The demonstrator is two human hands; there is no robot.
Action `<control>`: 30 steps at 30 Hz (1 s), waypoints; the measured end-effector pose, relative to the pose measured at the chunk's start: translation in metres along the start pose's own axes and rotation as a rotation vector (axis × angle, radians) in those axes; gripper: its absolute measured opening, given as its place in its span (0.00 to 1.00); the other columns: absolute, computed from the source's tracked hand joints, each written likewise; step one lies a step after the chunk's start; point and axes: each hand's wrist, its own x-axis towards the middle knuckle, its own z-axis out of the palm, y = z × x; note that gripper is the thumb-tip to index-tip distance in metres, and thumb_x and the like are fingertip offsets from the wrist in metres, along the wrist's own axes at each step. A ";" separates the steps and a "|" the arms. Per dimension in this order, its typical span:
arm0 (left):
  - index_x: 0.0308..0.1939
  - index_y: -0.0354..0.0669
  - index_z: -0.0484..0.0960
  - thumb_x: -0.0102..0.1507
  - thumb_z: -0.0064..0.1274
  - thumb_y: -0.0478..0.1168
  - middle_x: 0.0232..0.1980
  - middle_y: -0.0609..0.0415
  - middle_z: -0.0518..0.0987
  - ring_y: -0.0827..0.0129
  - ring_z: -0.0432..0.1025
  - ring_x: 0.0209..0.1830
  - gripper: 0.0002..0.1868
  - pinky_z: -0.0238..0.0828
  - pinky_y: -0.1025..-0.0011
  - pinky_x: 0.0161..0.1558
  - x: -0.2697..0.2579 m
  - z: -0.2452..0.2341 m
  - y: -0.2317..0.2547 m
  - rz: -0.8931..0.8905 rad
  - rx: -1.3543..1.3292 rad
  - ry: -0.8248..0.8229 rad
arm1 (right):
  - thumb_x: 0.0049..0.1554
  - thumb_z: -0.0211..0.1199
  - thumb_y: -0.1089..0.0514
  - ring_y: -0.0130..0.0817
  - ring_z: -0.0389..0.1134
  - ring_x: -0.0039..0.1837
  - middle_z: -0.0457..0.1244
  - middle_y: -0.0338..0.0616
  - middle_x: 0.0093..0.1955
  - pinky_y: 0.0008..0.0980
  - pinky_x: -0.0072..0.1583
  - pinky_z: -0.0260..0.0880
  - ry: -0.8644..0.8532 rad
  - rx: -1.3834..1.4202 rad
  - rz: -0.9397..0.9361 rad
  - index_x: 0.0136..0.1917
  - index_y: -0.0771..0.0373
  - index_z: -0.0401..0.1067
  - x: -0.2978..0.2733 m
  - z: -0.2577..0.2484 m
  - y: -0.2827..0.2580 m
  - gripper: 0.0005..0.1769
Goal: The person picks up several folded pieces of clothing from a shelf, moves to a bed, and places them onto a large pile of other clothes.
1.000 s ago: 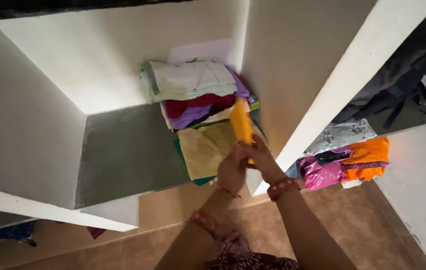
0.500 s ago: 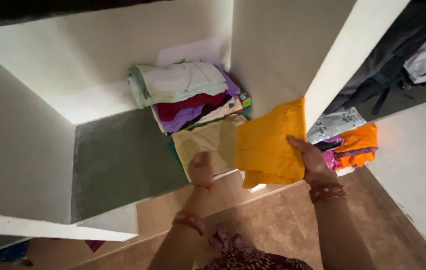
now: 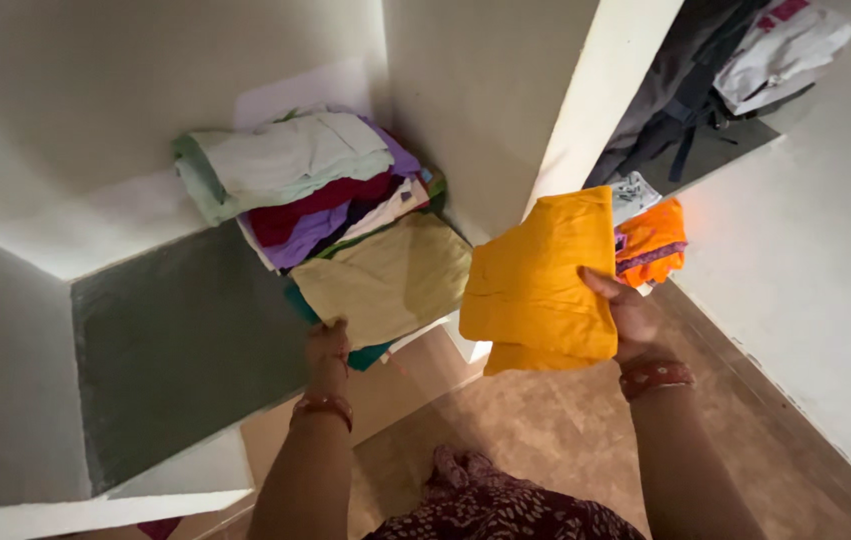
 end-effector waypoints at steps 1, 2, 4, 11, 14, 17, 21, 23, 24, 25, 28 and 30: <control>0.53 0.33 0.84 0.64 0.54 0.53 0.54 0.39 0.84 0.48 0.79 0.49 0.26 0.73 0.55 0.50 0.004 0.003 0.003 0.000 0.093 -0.007 | 0.60 0.60 0.55 0.45 0.67 0.68 0.64 0.48 0.69 0.46 0.68 0.67 -0.060 0.048 0.001 0.74 0.65 0.63 -0.004 -0.002 -0.002 0.30; 0.53 0.34 0.85 0.63 0.55 0.54 0.54 0.40 0.84 0.48 0.78 0.50 0.26 0.72 0.56 0.51 0.010 0.006 0.005 -0.001 0.185 -0.014 | 0.60 0.61 0.55 0.46 0.66 0.69 0.64 0.49 0.70 0.47 0.69 0.66 -0.120 0.096 0.001 0.74 0.65 0.63 -0.007 -0.003 -0.004 0.31; 0.53 0.35 0.84 0.63 0.55 0.54 0.55 0.41 0.83 0.49 0.78 0.50 0.26 0.72 0.57 0.51 0.016 0.005 -0.001 -0.020 0.196 -0.015 | 0.60 0.61 0.55 0.46 0.66 0.69 0.64 0.49 0.71 0.48 0.69 0.65 -0.114 0.110 -0.014 0.75 0.65 0.62 -0.013 -0.007 -0.009 0.32; 0.56 0.44 0.80 0.64 0.55 0.51 0.56 0.52 0.81 0.58 0.75 0.51 0.21 0.70 0.60 0.51 0.021 0.020 0.007 -0.196 -0.209 -0.144 | 0.61 0.61 0.57 0.45 0.63 0.72 0.61 0.47 0.73 0.48 0.72 0.62 -0.156 0.165 -0.099 0.77 0.64 0.60 -0.009 -0.013 -0.012 0.32; 0.57 0.47 0.79 0.64 0.55 0.50 0.56 0.56 0.80 0.62 0.73 0.51 0.20 0.70 0.62 0.51 -0.001 0.005 0.041 -0.242 -0.578 -0.272 | 0.61 0.60 0.56 0.47 0.64 0.73 0.61 0.49 0.74 0.47 0.73 0.62 -0.213 0.165 -0.081 0.77 0.66 0.60 -0.003 -0.017 -0.008 0.33; 0.59 0.50 0.77 0.64 0.54 0.49 0.56 0.61 0.79 0.67 0.72 0.51 0.20 0.69 0.64 0.50 -0.044 -0.029 0.090 -0.223 -0.837 -0.392 | 0.62 0.59 0.55 0.48 0.63 0.72 0.61 0.50 0.74 0.49 0.73 0.61 -0.217 0.179 -0.018 0.77 0.66 0.60 0.013 -0.019 -0.006 0.32; 0.62 0.49 0.75 0.65 0.53 0.46 0.58 0.61 0.78 0.66 0.73 0.53 0.22 0.71 0.61 0.53 -0.119 -0.089 0.151 -0.028 -1.090 -0.260 | 0.61 0.59 0.53 0.48 0.64 0.71 0.62 0.51 0.73 0.49 0.71 0.62 -0.315 0.144 0.070 0.76 0.66 0.61 0.035 -0.014 -0.007 0.32; 0.67 0.41 0.73 0.63 0.50 0.45 0.62 0.50 0.78 0.58 0.75 0.59 0.28 0.74 0.56 0.60 -0.157 -0.121 0.173 0.118 -1.292 -0.420 | 0.60 0.60 0.52 0.48 0.65 0.69 0.64 0.52 0.70 0.49 0.69 0.64 -0.289 0.129 0.188 0.74 0.66 0.63 0.048 -0.005 -0.003 0.32; 0.67 0.41 0.73 0.63 0.50 0.45 0.62 0.50 0.78 0.58 0.75 0.59 0.28 0.74 0.56 0.60 -0.175 -0.133 0.179 0.123 -1.301 -0.389 | 0.60 0.60 0.52 0.48 0.65 0.69 0.64 0.52 0.70 0.49 0.69 0.64 -0.307 0.121 0.210 0.74 0.66 0.63 0.054 0.002 0.003 0.32; 0.67 0.41 0.73 0.64 0.49 0.46 0.62 0.48 0.78 0.56 0.74 0.59 0.28 0.73 0.56 0.60 -0.191 -0.143 0.184 0.141 -1.299 -0.424 | 0.60 0.61 0.52 0.48 0.66 0.69 0.64 0.51 0.70 0.47 0.70 0.65 -0.321 0.120 0.244 0.74 0.66 0.64 0.061 0.012 0.011 0.32; 0.67 0.40 0.73 0.64 0.48 0.48 0.62 0.48 0.78 0.56 0.74 0.59 0.29 0.72 0.56 0.59 -0.227 -0.160 0.183 0.143 -1.287 -0.388 | 0.60 0.61 0.51 0.46 0.67 0.67 0.65 0.50 0.68 0.45 0.69 0.66 -0.379 0.096 0.348 0.73 0.66 0.65 0.073 0.045 0.036 0.31; 0.66 0.40 0.73 0.64 0.49 0.49 0.61 0.49 0.78 0.56 0.74 0.58 0.29 0.72 0.57 0.58 -0.244 -0.166 0.172 0.131 -1.279 -0.316 | 0.59 0.62 0.50 0.45 0.67 0.66 0.66 0.50 0.67 0.45 0.68 0.67 -0.430 0.072 0.417 0.72 0.66 0.66 0.077 0.068 0.051 0.31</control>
